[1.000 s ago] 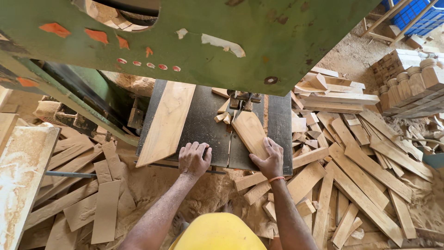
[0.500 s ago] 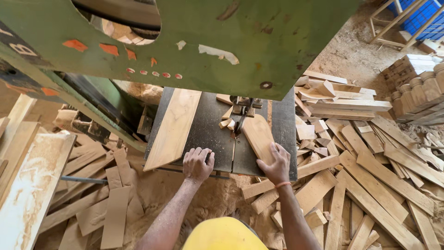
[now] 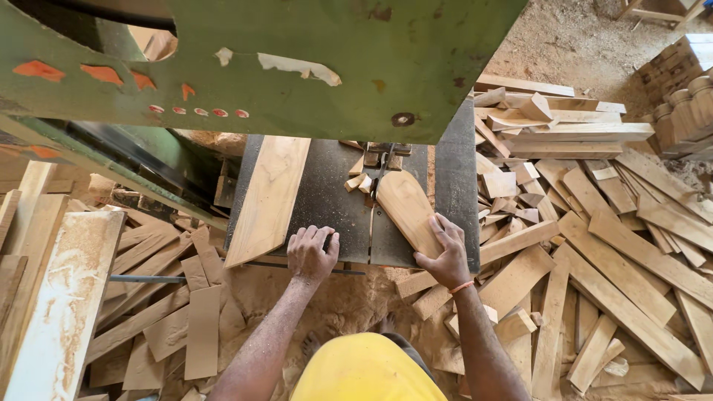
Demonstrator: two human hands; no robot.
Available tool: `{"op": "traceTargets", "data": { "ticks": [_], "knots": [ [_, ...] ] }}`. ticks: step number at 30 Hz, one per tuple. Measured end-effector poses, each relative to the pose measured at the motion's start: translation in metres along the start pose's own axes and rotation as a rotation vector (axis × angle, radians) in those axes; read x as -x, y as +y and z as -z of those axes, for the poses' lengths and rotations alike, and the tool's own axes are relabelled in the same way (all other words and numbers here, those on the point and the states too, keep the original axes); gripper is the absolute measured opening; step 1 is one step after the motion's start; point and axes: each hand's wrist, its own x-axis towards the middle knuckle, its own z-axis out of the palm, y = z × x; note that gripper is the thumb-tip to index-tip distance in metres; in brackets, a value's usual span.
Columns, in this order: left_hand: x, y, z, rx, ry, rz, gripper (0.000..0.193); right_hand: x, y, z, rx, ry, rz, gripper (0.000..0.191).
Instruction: The person cuts small wooden workpieces on a bandsaw, guiding each piece by hand through the blade and trimming off edges. They retrieve pieces from a pile of scrap wood around the machine, reposition each workpiece for successive cuts, and set cut pieces aside.
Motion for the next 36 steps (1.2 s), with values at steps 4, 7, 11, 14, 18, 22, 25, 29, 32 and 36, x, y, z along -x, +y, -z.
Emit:
{"op": "traceTargets", "data": {
  "ticks": [4, 7, 11, 14, 18, 22, 25, 29, 32, 36],
  "knots": [
    [0.001, -0.004, -0.004, -0.006, -0.037, 0.012, 0.018, -0.001, -0.002, 0.000, 0.002, -0.040, -0.020, 0.088],
    [0.002, -0.006, -0.006, -0.008, -0.034, 0.005, 0.018, 0.000, -0.001, 0.003, -0.007, -0.061, -0.015, 0.089],
    [0.002, -0.006, -0.007, -0.020, -0.043, 0.006, 0.018, 0.003, 0.000, 0.002, 0.001, -0.064, -0.034, 0.090],
    [0.001, -0.006, -0.007, -0.017, -0.034, 0.005, 0.018, 0.003, -0.001, -0.005, 0.019, -0.047, -0.049, 0.090],
    [0.003, -0.005, -0.006, -0.002, -0.001, -0.018, 0.017, 0.009, -0.007, -0.018, 0.038, 0.019, -0.078, 0.090],
    [0.004, -0.005, -0.005, -0.020, -0.051, 0.006, 0.018, 0.017, -0.010, -0.026, 0.083, 0.058, -0.070, 0.089],
    [0.003, -0.006, -0.005, -0.018, -0.030, -0.007, 0.018, 0.020, -0.010, -0.027, 0.105, 0.037, -0.074, 0.087],
    [0.003, -0.006, -0.006, -0.022, -0.037, -0.001, 0.019, 0.022, -0.013, -0.035, 0.135, 0.070, -0.082, 0.087],
    [0.004, -0.007, -0.008, -0.030, -0.066, 0.017, 0.019, 0.023, -0.020, -0.045, 0.143, 0.104, -0.115, 0.089],
    [0.005, -0.008, -0.009, -0.026, -0.038, -0.008, 0.019, 0.025, -0.030, -0.053, 0.150, 0.145, -0.136, 0.092]
  ]
}}
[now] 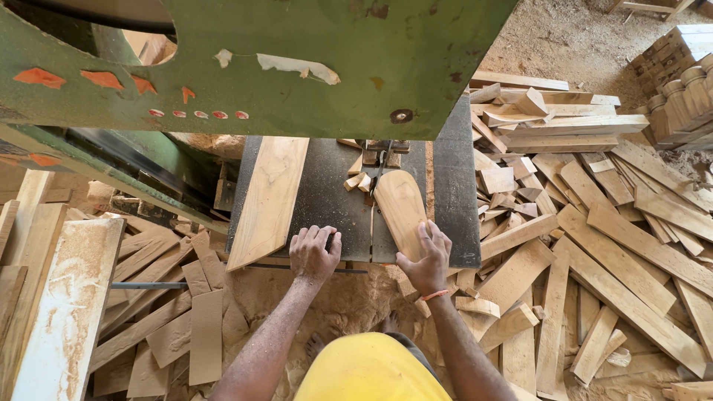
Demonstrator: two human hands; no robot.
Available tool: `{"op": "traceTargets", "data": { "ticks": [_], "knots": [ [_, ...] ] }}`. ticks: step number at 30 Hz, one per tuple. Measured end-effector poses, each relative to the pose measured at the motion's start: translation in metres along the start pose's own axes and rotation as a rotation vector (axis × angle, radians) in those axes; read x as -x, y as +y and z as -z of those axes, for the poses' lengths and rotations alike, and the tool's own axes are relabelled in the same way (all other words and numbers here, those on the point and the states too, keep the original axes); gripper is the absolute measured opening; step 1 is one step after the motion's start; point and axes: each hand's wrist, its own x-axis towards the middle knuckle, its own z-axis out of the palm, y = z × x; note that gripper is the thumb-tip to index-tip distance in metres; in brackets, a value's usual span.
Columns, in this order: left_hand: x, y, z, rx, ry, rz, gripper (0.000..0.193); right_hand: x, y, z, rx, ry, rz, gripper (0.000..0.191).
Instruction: The person cuts small wooden workpieces on a bandsaw, guiding each piece by hand through the blade and trimming off edges. They retrieve pieces from a pile of scrap wood around the machine, reposition each workpiece for successive cuts, and set cut pieces aside.
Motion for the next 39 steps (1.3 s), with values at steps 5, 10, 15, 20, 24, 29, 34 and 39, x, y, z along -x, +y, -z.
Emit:
{"op": "traceTargets", "data": {
  "ticks": [5, 10, 15, 20, 24, 29, 34, 39],
  "knots": [
    [0.000, 0.002, 0.003, 0.001, -0.008, 0.011, 0.019, 0.004, -0.014, -0.005, 0.010, 0.049, -0.015, 0.088],
    [-0.001, 0.004, 0.006, -0.001, -0.019, 0.018, 0.018, 0.006, -0.022, -0.010, 0.012, 0.081, -0.015, 0.085],
    [-0.002, 0.005, 0.008, 0.016, 0.019, -0.004, 0.016, 0.012, -0.026, -0.010, 0.026, 0.057, -0.043, 0.083],
    [-0.001, 0.004, 0.006, -0.001, -0.007, 0.007, 0.017, 0.011, -0.032, -0.021, 0.020, 0.091, -0.096, 0.081],
    [-0.001, 0.002, 0.003, -0.009, -0.016, 0.013, 0.018, 0.009, -0.036, -0.028, 0.024, 0.096, -0.136, 0.082],
    [-0.001, 0.001, 0.002, -0.009, -0.023, 0.006, 0.019, 0.007, -0.042, -0.028, 0.031, 0.092, -0.135, 0.081],
    [-0.002, 0.002, 0.004, -0.017, -0.018, 0.003, 0.020, 0.005, -0.048, -0.028, 0.017, 0.102, -0.129, 0.080],
    [-0.003, 0.002, 0.005, -0.011, -0.019, 0.002, 0.020, 0.003, -0.050, -0.030, 0.032, 0.100, -0.136, 0.081]
  ]
}}
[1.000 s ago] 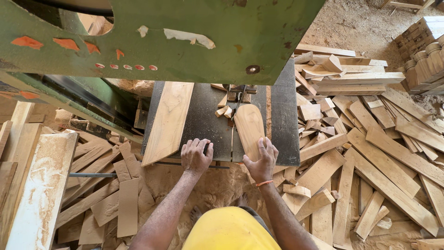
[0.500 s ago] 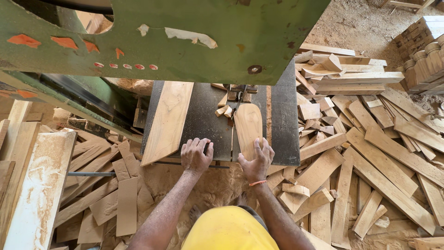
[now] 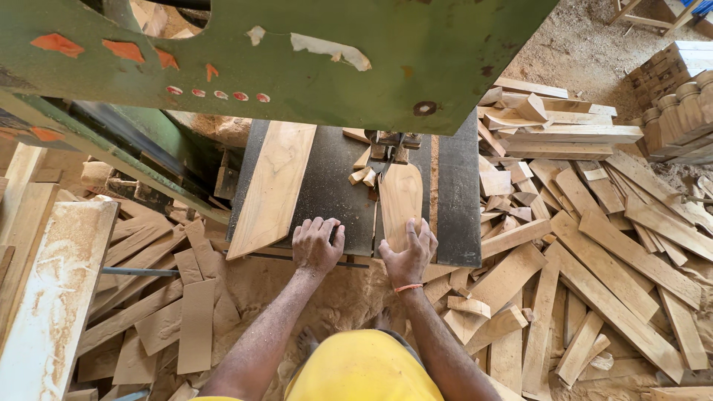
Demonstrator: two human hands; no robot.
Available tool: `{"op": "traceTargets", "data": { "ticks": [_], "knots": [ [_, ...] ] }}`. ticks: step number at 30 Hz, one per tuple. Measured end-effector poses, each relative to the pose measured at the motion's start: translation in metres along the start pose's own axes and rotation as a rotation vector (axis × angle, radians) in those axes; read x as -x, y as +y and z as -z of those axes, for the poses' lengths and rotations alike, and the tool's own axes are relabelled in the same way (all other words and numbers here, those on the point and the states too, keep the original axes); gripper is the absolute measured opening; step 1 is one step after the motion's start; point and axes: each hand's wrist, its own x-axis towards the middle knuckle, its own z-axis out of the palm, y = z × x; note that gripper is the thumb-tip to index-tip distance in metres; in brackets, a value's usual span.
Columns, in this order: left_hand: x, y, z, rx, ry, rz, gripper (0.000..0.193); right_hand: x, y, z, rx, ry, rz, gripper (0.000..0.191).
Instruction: The person cuts small wooden workpieces on a bandsaw, guiding each piece by hand through the blade and trimming off edges. They retrieve pieces from a pile of scrap wood around the machine, reposition each workpiece for successive cuts, and set cut pieces aside.
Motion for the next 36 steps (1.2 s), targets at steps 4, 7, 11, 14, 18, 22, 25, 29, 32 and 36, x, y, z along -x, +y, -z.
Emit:
{"op": "traceTargets", "data": {
  "ticks": [4, 7, 11, 14, 18, 22, 25, 29, 32, 36],
  "knots": [
    [0.000, 0.000, -0.001, 0.002, -0.004, -0.003, 0.020, 0.000, -0.001, -0.004, 0.012, -0.005, -0.014, 0.081],
    [0.000, -0.001, 0.000, 0.006, -0.019, 0.008, 0.020, 0.000, -0.001, -0.004, 0.034, -0.008, -0.007, 0.080],
    [-0.001, 0.000, 0.001, 0.012, -0.008, 0.012, 0.019, -0.001, -0.005, -0.002, 0.019, -0.059, -0.042, 0.083],
    [-0.001, 0.001, 0.003, 0.021, 0.025, -0.004, 0.019, 0.001, -0.010, -0.002, 0.001, -0.020, -0.057, 0.082],
    [-0.001, 0.002, 0.004, 0.009, -0.011, 0.009, 0.019, 0.000, -0.016, -0.007, -0.021, 0.005, -0.096, 0.081],
    [-0.001, 0.002, 0.004, 0.011, -0.008, 0.003, 0.018, -0.001, -0.017, -0.011, -0.007, 0.033, -0.076, 0.081],
    [-0.001, 0.003, 0.004, 0.005, -0.002, -0.001, 0.018, -0.002, -0.019, -0.013, -0.002, 0.032, -0.082, 0.083],
    [-0.001, 0.003, 0.006, 0.014, -0.003, 0.006, 0.019, -0.002, -0.023, -0.013, 0.003, 0.027, -0.077, 0.082],
    [-0.001, 0.003, 0.007, 0.024, 0.010, 0.001, 0.018, -0.003, -0.025, -0.014, 0.010, 0.030, -0.064, 0.081],
    [0.000, 0.003, 0.008, 0.014, 0.002, -0.004, 0.018, -0.006, -0.029, -0.016, -0.001, 0.034, -0.082, 0.083]
  ]
}}
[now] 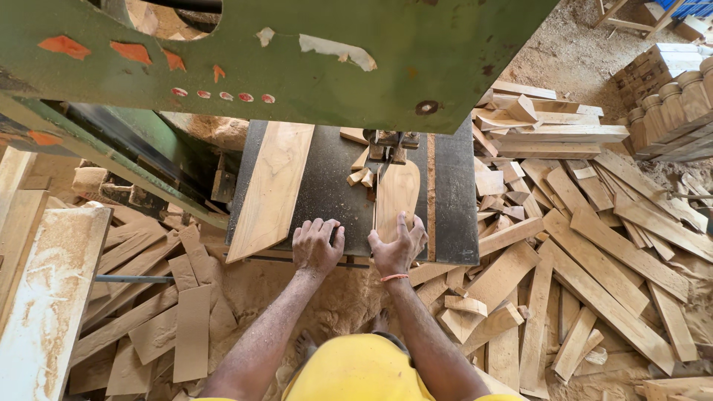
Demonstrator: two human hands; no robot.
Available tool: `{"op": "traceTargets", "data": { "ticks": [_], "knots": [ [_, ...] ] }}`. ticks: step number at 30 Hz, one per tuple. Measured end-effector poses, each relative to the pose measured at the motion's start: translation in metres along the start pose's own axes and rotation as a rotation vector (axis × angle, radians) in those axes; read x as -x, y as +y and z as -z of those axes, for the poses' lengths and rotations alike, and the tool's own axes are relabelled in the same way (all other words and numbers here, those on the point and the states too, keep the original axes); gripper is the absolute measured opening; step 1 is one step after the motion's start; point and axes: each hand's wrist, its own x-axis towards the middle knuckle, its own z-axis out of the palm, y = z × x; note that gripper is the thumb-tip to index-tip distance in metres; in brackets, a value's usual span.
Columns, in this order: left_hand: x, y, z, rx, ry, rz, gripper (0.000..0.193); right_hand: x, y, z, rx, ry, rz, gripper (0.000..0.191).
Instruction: The person cuts small wooden workpieces on a bandsaw, guiding each piece by hand through the blade and trimming off edges. They retrieve pieces from a pile of scrap wood around the machine, reposition each workpiece for successive cuts, and set cut pieces aside.
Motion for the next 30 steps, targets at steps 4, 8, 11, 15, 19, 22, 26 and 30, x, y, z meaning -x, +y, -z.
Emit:
{"op": "traceTargets", "data": {
  "ticks": [4, 8, 11, 15, 19, 22, 26, 30],
  "knots": [
    [0.002, 0.000, 0.000, 0.003, -0.011, 0.008, 0.018, 0.003, -0.003, 0.002, -0.002, -0.021, -0.035, 0.083],
    [0.001, -0.002, -0.001, 0.011, 0.013, -0.009, 0.019, 0.008, -0.005, 0.006, 0.011, -0.035, -0.014, 0.087],
    [0.000, -0.004, -0.002, 0.007, 0.008, -0.015, 0.019, 0.008, -0.008, 0.006, 0.030, -0.050, -0.028, 0.087],
    [0.001, -0.005, -0.003, 0.005, -0.007, -0.013, 0.019, 0.004, -0.010, 0.001, 0.035, -0.043, -0.043, 0.087],
    [0.001, -0.004, -0.002, 0.004, 0.004, -0.016, 0.019, 0.002, -0.012, -0.002, 0.016, -0.006, -0.031, 0.086],
    [0.001, -0.004, -0.001, -0.001, 0.005, -0.017, 0.018, -0.001, -0.015, -0.003, 0.008, 0.000, -0.052, 0.086],
    [0.001, -0.003, 0.001, -0.003, 0.000, -0.015, 0.017, -0.004, -0.019, -0.002, 0.016, -0.006, -0.063, 0.085],
    [0.001, -0.003, 0.002, -0.004, 0.008, -0.023, 0.017, -0.005, -0.020, -0.004, 0.019, 0.004, -0.048, 0.084]
  ]
}}
